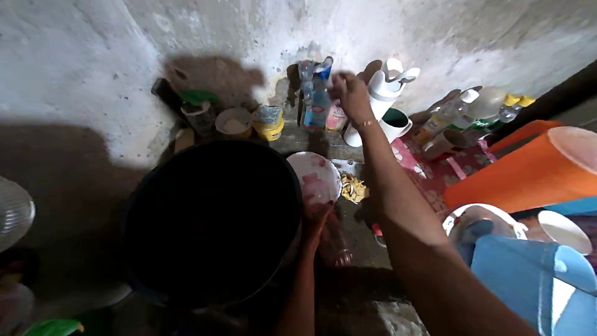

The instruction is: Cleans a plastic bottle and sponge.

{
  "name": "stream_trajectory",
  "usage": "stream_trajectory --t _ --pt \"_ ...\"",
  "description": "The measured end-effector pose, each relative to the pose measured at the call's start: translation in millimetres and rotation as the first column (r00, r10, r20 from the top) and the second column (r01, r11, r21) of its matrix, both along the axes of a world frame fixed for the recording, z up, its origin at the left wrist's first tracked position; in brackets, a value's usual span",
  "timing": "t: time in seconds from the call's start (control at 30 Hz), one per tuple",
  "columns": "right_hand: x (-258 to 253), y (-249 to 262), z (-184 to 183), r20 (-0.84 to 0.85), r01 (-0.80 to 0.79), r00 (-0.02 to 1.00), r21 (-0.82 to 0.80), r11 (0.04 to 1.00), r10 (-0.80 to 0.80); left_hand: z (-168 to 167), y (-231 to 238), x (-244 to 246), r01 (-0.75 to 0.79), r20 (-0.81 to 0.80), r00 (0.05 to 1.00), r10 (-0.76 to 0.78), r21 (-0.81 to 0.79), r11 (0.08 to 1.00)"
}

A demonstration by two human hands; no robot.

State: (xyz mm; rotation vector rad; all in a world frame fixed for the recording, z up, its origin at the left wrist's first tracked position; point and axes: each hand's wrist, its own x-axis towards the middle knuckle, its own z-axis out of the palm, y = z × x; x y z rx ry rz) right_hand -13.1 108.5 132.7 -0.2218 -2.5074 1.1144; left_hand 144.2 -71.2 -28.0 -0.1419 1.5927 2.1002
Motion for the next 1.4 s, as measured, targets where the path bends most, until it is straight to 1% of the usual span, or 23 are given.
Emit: stream_trajectory --t 0.07,0.1,0.2,0.27,0.33,0.4,0.47,0.5,0.53,0.6,0.67,0.7,0.73,0.8,0.83,0.97,1.03,1.07,1.13,1.2,1.27,1.33,1.4 --pt "45.0 12.5 -24.3 0.244 0.051 0.965 0.163 0.985 -0.090 1.0 0.8 0.6 -0.022 0.034 0.999 0.022 0.009 1.000" --pt "69.1 18.7 -43.3 0.388 0.025 0.914 0.230 0.973 -0.115 1.3 1.4 1.2 -0.035 0.045 0.998 0.034 0.016 0.999" --pt "126.8 15.1 -107.6 0.715 -0.088 0.694 0.201 0.976 -0.084 -1.3 3.4 1.2 -0.049 0.023 0.999 0.049 0.025 0.998" --pt "150.8 -7.9 -140.5 0.768 -0.064 0.628 0.211 0.975 -0.125 -4.2 3.4 0.3 -0.030 0.018 0.999 0.029 0.033 0.999" --pt "164.4 -29.5 -155.2 0.703 0.076 0.672 0.246 0.966 -0.232 -4.8 2.9 -1.0 -0.026 0.013 1.000 0.026 0.021 0.999" --pt "171.8 -30.5 -150.3 0.648 0.201 0.716 0.165 0.966 -0.260 -4.3 3.6 -0.2 -0.014 0.009 1.000 0.014 0.025 1.000" --pt "181.1 -30.2 -134.5 0.569 0.349 0.771 0.000 0.937 -0.287 -2.9 1.8 0.4 0.004 0.031 1.000 -0.005 0.028 1.000" --pt "186.2 -32.5 -120.8 0.519 0.376 0.805 -0.071 0.924 -0.287 -0.8 2.1 -1.0 0.006 0.041 0.999 -0.007 0.032 0.999" --pt "194.5 -37.4 -106.0 0.462 0.352 0.849 -0.133 0.926 -0.256 -0.7 3.1 -1.9 0.004 0.047 0.999 -0.006 0.037 0.999" --pt "218.8 -57.4 -83.5 0.385 0.166 0.919 -0.194 0.967 -0.081 -2.5 4.7 -0.2 -0.014 0.051 0.999 0.011 0.065 0.998" --pt "235.8 -86.0 -79.1 0.382 -0.076 0.917 -0.120 0.990 0.117 -3.4 5.7 4.2 -0.037 0.029 0.999 0.033 0.116 0.993" --pt "239.2 -100.6 -80.7 0.422 -0.135 0.895 -0.052 0.989 0.145 -3.1 7.4 8.4 -0.045 0.031 0.999 0.041 0.126 0.991" --pt "239.3 -111.2 -84.3 0.454 -0.140 0.884 0.023 0.990 0.114 -4.2 4.6 13.6 -0.003 0.038 0.999 -0.003 0.165 0.986" --pt "225.5 -111.0 -87.5 0.484 -0.056 0.875 0.056 0.997 0.022 12.2 -0.6 30.9 0.073 0.031 0.997 -0.076 0.088 0.993" --pt "217.0 -104.7 -91.1 0.427 -0.002 0.904 0.036 0.999 -0.014 18.9 -1.8 37.2 0.119 0.031 0.992 -0.122 0.073 0.990" --pt "183.0 -75.1 -79.8 0.222 0.161 0.963 -0.020 0.987 -0.152 17.6 0.8 45.0 0.242 -0.088 0.969 -0.230 0.174 0.954" --pt "169.2 -62.0 -68.5 0.162 0.124 0.979 0.013 0.992 -0.125 12.6 0.1 46.6 0.288 -0.145 0.952 -0.270 0.120 0.950" --pt "168.9 -63.7 -62.3 0.170 0.046 0.984 0.069 0.997 -0.057 10.8 0.1 46.3 0.285 -0.164 0.948 -0.271 0.068 0.956" --pt "171.8 -82.1 -51.2 0.347 -0.108 0.938 0.236 0.966 0.020 20.3 1.5 46.7 0.249 -0.145 0.955 -0.258 -0.079 0.965" --pt "171.0 -104.6 -48.6 0.523 -0.151 0.849 0.376 0.914 -0.075 37.5 0.6 51.8 0.269 -0.078 0.950 -0.303 -0.292 0.918" --pt "165.4 -117.3 -44.9 0.638 -0.165 0.749 0.439 0.883 -0.177 43.1 -0.4 56.1 0.284 -0.104 0.926 -0.363 -0.440 0.852" --pt "157.7 -114.3 -45.5 0.679 -0.180 0.699 0.471 0.864 -0.225 38.4 -0.2 56.1 0.298 -0.148 0.916 -0.372 -0.369 0.880" --pt "153.6 -97.3 -46.3 0.684 -0.220 0.709 0.445 0.868 -0.172 24.5 2.9 54.7 0.302 -0.131 0.935 -0.330 -0.196 0.933"
